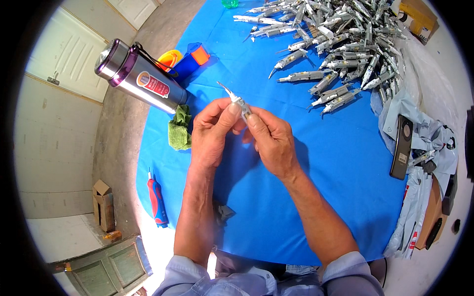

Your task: The person wipes metal components with a cloth and assembles multiple silver mechanical parts by hand, then uses a screwdriver with a red handle to secure screws into the assembly.

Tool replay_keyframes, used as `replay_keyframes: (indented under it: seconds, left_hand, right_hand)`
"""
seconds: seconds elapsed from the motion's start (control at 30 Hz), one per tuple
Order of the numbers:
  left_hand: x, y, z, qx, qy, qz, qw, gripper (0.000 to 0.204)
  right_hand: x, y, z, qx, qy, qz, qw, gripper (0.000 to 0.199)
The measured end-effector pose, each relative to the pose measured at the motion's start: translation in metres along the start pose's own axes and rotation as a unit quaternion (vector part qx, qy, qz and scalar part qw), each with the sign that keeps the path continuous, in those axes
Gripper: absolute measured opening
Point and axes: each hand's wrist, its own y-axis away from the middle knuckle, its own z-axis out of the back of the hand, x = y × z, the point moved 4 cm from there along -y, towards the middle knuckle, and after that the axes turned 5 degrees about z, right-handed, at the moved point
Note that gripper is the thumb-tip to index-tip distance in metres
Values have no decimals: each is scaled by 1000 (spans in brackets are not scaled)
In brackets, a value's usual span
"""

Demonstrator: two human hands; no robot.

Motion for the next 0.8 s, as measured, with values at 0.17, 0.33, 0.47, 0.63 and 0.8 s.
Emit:
replay_keyframes:
  seconds: [0.17,0.33,0.47,0.63,0.8]
  left_hand:
    - [-1,0,-1,-1,-12,0,1000,24]
    - [0,1,-2,0,-14,-4,1000,24]
    - [0,0,-2,5,-9,-8,1000,24]
    - [-3,1,-4,11,-5,-4,1000,24]
    - [-2,1,-4,8,-10,-4,1000,24]
  right_hand:
    - [-3,1,1,-21,-39,-17,999,34]
    - [0,0,2,-10,-5,-1,1000,35]
    - [0,-1,2,-13,-15,-9,1000,35]
    - [0,-1,3,-14,3,-15,1000,36]
    - [-2,0,2,-15,0,-9,1000,37]
